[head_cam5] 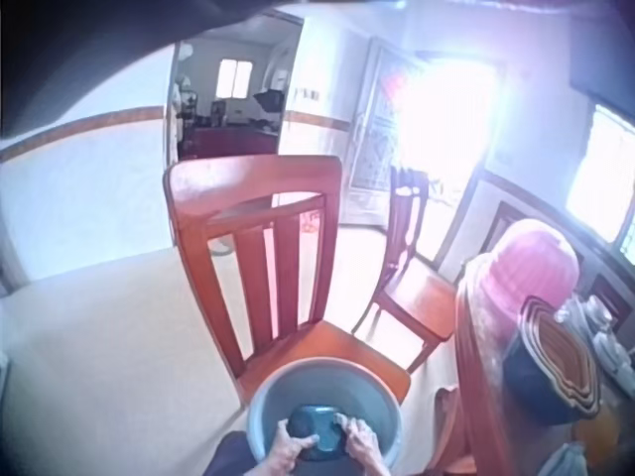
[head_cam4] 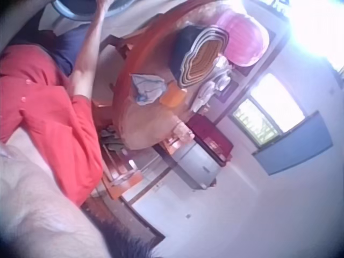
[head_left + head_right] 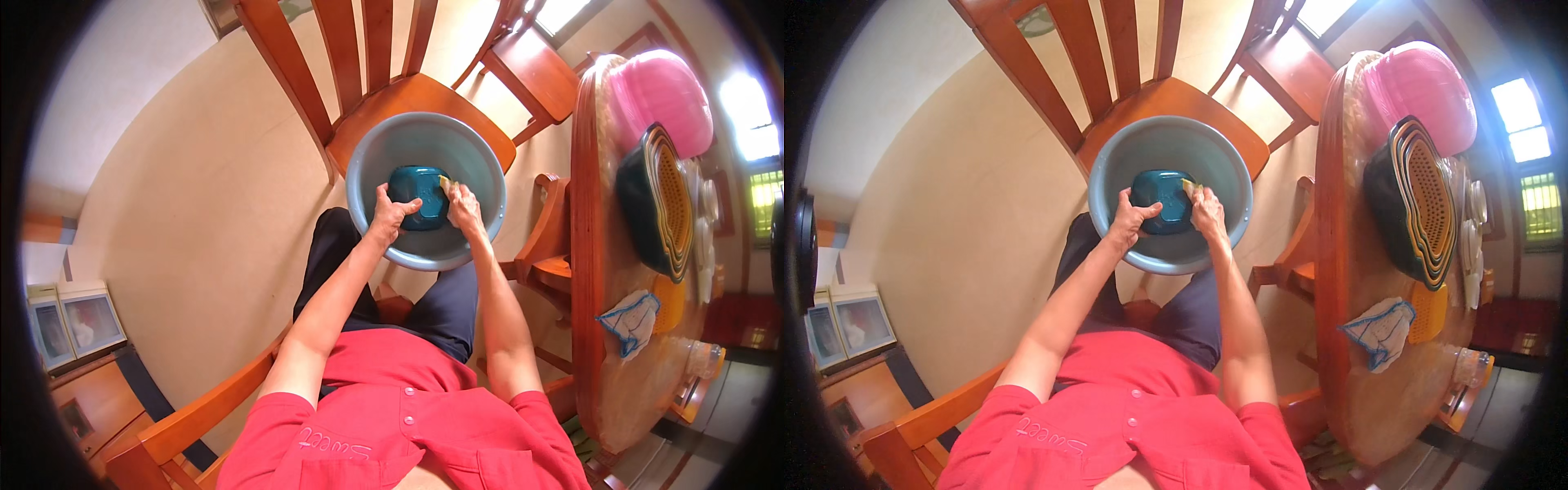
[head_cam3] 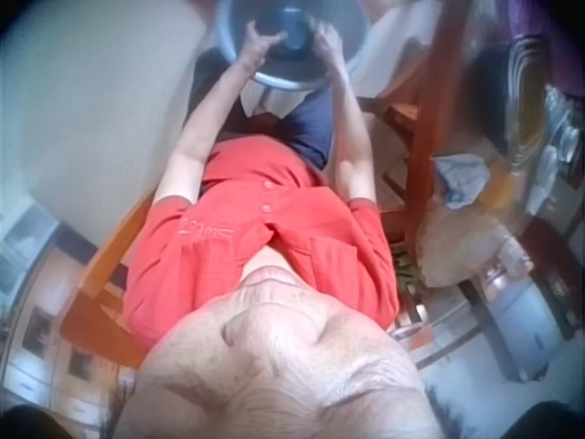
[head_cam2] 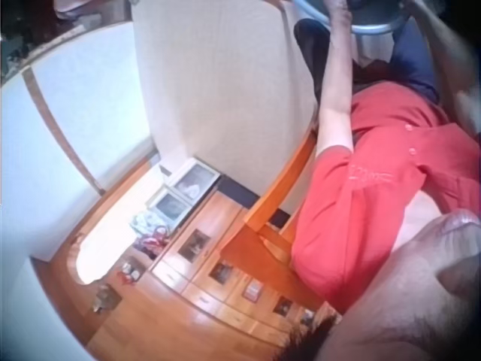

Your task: The person washes a dark blue plastic container and a yellow plastic strainer in a light blue basin filled with water while seated. They use a cloth to scrub the items, then move to the kitchen sink to rinse the basin and a pink plastic lid under running water.

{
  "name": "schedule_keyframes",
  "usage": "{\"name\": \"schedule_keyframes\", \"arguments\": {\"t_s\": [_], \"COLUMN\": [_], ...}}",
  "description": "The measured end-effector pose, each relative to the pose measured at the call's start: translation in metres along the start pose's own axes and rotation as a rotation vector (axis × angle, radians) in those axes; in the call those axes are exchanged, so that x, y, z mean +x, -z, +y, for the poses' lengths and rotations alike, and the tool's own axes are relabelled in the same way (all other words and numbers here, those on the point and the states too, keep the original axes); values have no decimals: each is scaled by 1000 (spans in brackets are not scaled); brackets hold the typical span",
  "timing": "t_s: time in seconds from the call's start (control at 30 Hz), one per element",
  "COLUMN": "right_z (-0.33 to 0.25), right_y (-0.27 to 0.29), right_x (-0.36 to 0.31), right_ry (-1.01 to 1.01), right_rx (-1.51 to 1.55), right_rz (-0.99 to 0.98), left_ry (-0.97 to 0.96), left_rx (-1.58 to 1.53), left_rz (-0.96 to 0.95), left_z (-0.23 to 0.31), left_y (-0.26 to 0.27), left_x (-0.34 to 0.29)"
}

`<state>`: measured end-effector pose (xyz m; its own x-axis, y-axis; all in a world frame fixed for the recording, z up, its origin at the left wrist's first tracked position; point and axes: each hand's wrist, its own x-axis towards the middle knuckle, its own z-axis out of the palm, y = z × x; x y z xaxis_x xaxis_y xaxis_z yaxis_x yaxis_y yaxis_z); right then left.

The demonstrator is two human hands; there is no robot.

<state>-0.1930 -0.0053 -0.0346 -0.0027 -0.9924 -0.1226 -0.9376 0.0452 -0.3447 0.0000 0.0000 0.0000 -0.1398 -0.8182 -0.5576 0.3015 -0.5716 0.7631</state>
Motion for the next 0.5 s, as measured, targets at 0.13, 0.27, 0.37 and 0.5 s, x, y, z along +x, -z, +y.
{"name": "schedule_keyframes", "arguments": {"t_s": [0.13, 0.27, 0.37, 0.5], "right_z": [-37, -68, -119, -107], "right_y": [5, -5, -10, -13], "right_x": [-23, -60, -71, -57], "right_ry": [-243, -58, 0, -54], "right_rx": [440, 379, 430, 501], "right_rz": [-26, 211, 391, 430], "left_ry": [48, 66, 2, 23], "left_rx": [1, -114, -123, -122], "left_rz": [51, 82, 150, 173], "left_z": [12, -1, -11, -9], "left_y": [12, 2, 10, 9], "left_x": [5, 8, 23, 22]}}
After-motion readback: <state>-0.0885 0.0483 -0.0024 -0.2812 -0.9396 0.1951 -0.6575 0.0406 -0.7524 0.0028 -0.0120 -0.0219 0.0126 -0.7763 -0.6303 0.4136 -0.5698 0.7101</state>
